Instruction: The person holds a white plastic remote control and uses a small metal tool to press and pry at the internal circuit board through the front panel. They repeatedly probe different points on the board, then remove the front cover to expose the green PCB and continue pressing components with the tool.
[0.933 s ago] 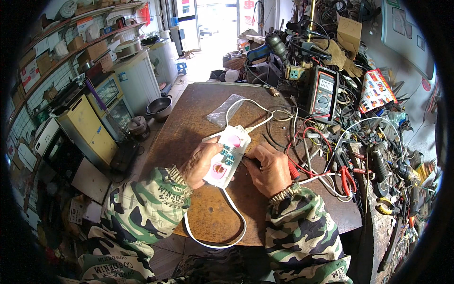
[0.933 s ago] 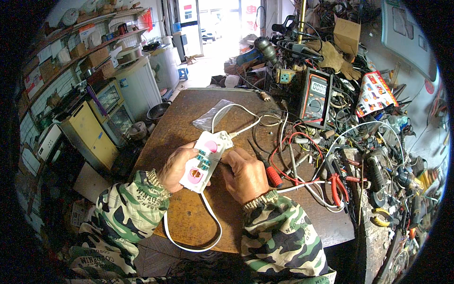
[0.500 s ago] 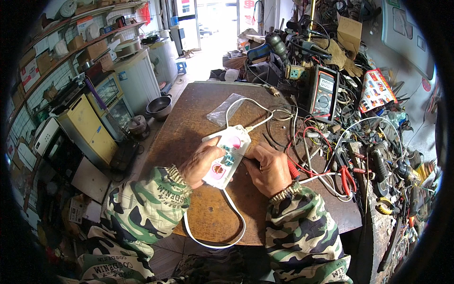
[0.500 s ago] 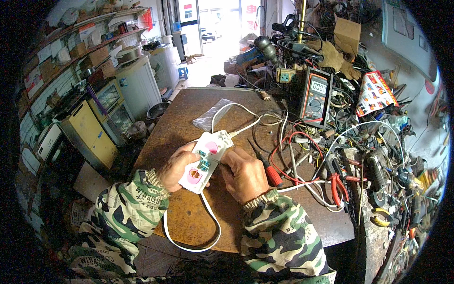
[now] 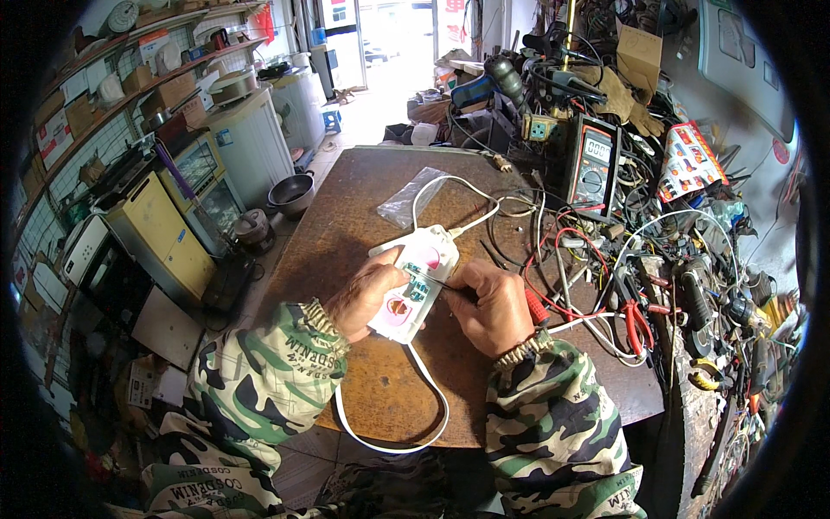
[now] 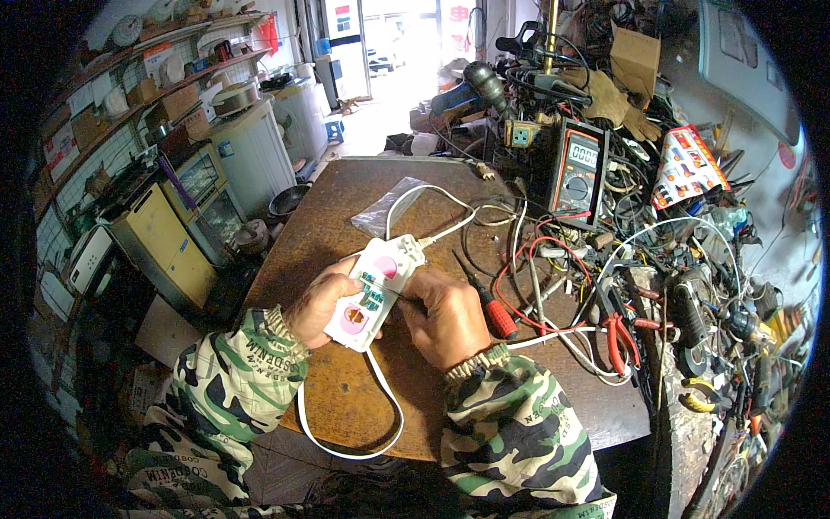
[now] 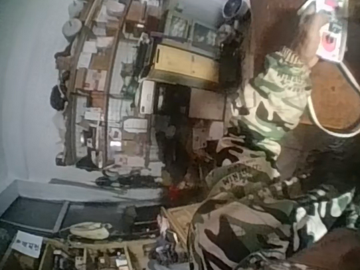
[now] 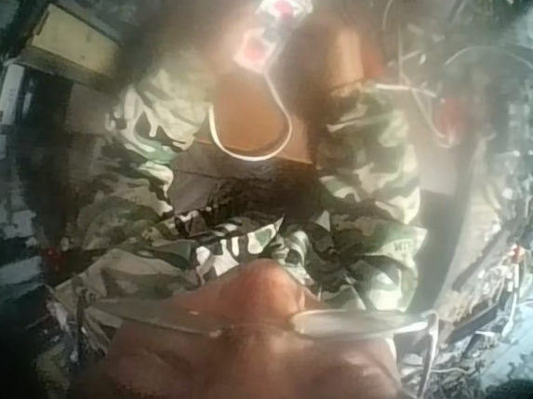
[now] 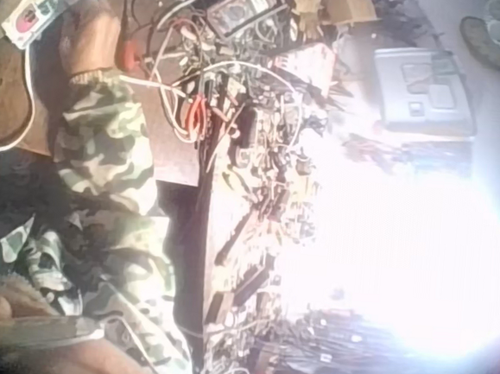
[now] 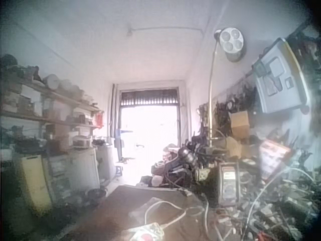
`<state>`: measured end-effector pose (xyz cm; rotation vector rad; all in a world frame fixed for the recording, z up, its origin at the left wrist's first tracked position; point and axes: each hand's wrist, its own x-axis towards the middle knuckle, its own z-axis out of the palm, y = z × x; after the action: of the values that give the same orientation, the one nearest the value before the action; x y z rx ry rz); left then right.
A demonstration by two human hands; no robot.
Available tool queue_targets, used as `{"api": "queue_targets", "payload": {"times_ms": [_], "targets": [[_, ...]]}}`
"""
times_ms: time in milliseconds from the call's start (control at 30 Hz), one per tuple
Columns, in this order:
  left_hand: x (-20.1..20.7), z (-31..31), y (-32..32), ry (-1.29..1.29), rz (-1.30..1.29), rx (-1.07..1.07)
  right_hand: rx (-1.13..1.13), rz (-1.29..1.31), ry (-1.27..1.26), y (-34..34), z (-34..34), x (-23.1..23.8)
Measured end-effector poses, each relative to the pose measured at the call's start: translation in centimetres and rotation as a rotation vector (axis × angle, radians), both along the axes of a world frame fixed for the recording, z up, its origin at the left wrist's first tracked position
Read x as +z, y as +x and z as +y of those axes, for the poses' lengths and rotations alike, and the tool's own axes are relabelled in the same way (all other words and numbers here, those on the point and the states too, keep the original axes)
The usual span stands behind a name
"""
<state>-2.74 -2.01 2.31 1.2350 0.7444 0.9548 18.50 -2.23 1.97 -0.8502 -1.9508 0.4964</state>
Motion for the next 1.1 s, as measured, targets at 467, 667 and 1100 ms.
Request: {"api": "queue_targets", "payload": {"times_ms": [467, 667, 1100], "targets": [[-0.4, 0.4, -0.2, 0.009, -0.014, -0.039, 0.023, 0.024, -0.265, 0.5, -0.3, 1.4], [-0.3, 0.4, -0.1, 0.022, -0.011, -0.048, 0.031, 0.043, -0.191, 0.7, 0.0, 0.9], [-0.1, 0.3, -0.2, 0.010, 0.013, -0.052, -0.029, -0.031, -0.042, 0.6, -0.1, 0.9]]}}
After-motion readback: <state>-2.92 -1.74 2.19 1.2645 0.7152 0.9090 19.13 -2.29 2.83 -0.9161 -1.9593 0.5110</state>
